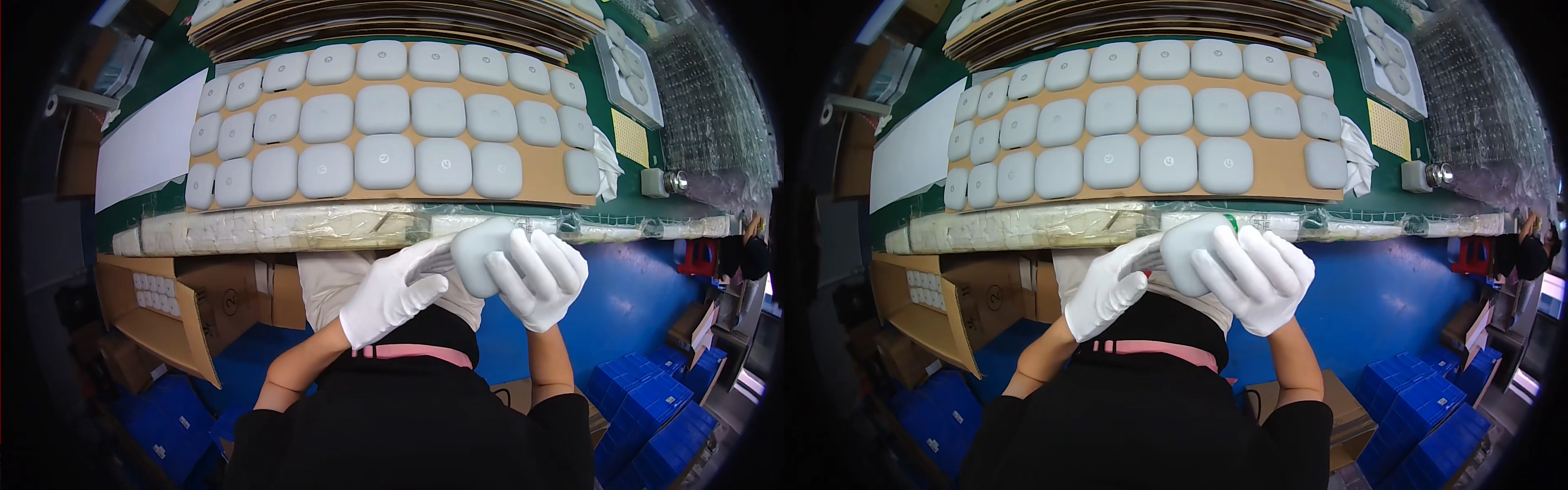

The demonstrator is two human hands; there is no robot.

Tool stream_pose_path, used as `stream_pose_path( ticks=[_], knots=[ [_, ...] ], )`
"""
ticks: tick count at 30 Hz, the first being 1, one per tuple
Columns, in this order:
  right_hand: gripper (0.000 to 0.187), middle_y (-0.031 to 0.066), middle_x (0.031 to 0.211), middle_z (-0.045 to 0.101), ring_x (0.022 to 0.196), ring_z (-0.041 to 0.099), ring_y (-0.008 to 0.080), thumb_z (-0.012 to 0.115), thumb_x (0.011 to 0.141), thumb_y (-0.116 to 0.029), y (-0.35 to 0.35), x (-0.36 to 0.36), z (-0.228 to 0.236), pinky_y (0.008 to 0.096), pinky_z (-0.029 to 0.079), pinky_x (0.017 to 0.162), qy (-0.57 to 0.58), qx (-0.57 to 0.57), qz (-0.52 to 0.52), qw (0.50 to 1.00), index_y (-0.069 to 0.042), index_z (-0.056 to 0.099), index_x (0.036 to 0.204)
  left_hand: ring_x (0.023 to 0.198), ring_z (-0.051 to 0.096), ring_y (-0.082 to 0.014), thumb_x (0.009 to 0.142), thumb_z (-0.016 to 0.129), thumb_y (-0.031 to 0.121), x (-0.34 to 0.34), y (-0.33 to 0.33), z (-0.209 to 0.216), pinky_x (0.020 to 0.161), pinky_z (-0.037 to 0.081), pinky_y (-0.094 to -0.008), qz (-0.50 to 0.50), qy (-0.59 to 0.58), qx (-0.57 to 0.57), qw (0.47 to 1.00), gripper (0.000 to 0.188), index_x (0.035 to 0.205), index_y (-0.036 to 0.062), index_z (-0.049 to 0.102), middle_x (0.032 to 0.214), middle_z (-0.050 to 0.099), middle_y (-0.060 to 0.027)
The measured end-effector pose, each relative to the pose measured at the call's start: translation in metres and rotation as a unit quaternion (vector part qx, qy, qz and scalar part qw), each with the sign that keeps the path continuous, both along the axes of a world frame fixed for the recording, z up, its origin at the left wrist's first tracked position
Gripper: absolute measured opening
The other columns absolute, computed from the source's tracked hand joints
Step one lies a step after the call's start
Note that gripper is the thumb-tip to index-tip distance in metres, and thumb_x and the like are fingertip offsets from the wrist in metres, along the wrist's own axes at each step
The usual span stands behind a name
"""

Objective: Inspecting and organizing small white electronic components into trays at a factory workstation.

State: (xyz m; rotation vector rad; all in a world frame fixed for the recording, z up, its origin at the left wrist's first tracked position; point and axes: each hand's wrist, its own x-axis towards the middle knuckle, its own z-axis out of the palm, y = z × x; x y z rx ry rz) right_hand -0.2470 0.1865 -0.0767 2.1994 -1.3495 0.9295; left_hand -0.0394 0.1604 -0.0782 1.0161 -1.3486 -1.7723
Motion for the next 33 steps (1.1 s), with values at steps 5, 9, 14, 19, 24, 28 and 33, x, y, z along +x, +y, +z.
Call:
stream_pose_path(
  ticks=[5, 9, 14, 19, 24, 28, 33],
  knots=[
    [0.046, 0.0014, 0.119, 0.063, 0.097, 0.06, 0.0182, 0.082, 0.07, -0.017, -0.009, 0.032, -0.021, 0.0316, 0.052, 0.078, -0.064, -0.023, 0.04, 0.997, -0.018, 0.063, 0.112, 0.083, 0.067, -0.0149, 0.085, 0.074, 0.009, 0.006, 0.002, 0.02, 0.078, 0.053, -0.0238, 0.061, -0.002, 0.028, 0.998, 0.036, 0.118, -0.0028, 0.064, 0.101, 0.072, -0.0093],
    [0.063, 0.0063, 0.123, 0.062, 0.101, 0.061, 0.0198, 0.085, 0.067, -0.018, -0.019, 0.045, -0.035, 0.0324, 0.052, 0.078, -0.16, -0.083, -0.024, 0.983, -0.013, 0.057, 0.123, 0.081, 0.064, -0.0126, 0.081, 0.077, 0.005, 0.016, 0.004, 0.025, 0.076, 0.052, -0.0248, 0.057, -0.087, -0.038, 0.994, 0.034, 0.113, -0.0026, 0.066, 0.098, 0.072, -0.0062],
    [0.081, 0.0118, 0.125, 0.061, 0.107, 0.06, 0.0232, 0.086, 0.065, -0.019, -0.013, 0.049, -0.027, 0.0337, 0.051, 0.085, -0.207, 0.064, 0.018, 0.976, -0.006, 0.047, 0.135, 0.079, 0.063, -0.0102, 0.081, 0.076, 0.004, 0.022, 0.005, 0.019, 0.073, 0.05, -0.0257, 0.057, -0.13, -0.15, 0.978, 0.026, 0.105, -0.0021, 0.069, 0.095, 0.072, -0.0038],
    [0.093, 0.0125, 0.128, 0.06, 0.11, 0.06, 0.0244, 0.089, 0.064, -0.027, -0.007, 0.046, -0.027, 0.0351, 0.048, 0.092, -0.207, 0.128, 0.039, 0.969, -0.005, 0.042, 0.141, 0.085, 0.063, -0.0113, 0.084, 0.074, 0.004, 0.024, 0.005, 0.007, 0.076, 0.05, -0.0247, 0.04, -0.059, -0.09, 0.993, 0.033, 0.115, -0.0021, 0.065, 0.103, 0.07, -0.0063],
    [0.104, 0.0142, 0.132, 0.059, 0.113, 0.059, 0.0252, 0.091, 0.059, -0.036, -0.006, 0.048, -0.024, 0.0375, 0.045, 0.099, -0.349, 0.203, 0.087, 0.911, -0.005, 0.04, 0.144, 0.094, 0.062, -0.0138, 0.09, 0.069, 0.01, 0.028, 0.003, -0.013, 0.08, 0.051, -0.0258, 0.069, 0.115, 0.157, 0.978, 0.04, 0.126, -0.0026, 0.057, 0.114, 0.066, -0.0107],
    [0.114, 0.015, 0.135, 0.058, 0.116, 0.059, 0.0254, 0.091, 0.053, -0.042, -0.007, 0.047, -0.019, 0.039, 0.044, 0.1, -0.383, 0.225, 0.115, 0.889, -0.004, 0.036, 0.146, 0.103, 0.061, -0.0171, 0.096, 0.063, 0.019, 0.029, 0.0, -0.013, 0.086, 0.052, -0.0278, 0.0, 0.226, 0.276, 0.934, 0.045, 0.133, -0.0024, 0.049, 0.122, 0.061, -0.0143],
    [0.107, 0.0143, 0.135, 0.058, 0.116, 0.058, 0.0263, 0.089, 0.056, -0.046, -0.007, 0.052, -0.015, 0.0393, 0.044, 0.101, -0.43, 0.227, 0.116, 0.866, -0.005, 0.043, 0.143, 0.101, 0.065, -0.0182, 0.097, 0.061, 0.026, 0.029, -0.002, -0.011, 0.086, 0.055, -0.0286, -0.031, 0.239, 0.294, 0.925, 0.045, 0.131, -0.0029, 0.05, 0.118, 0.063, -0.0141]
  ],
)
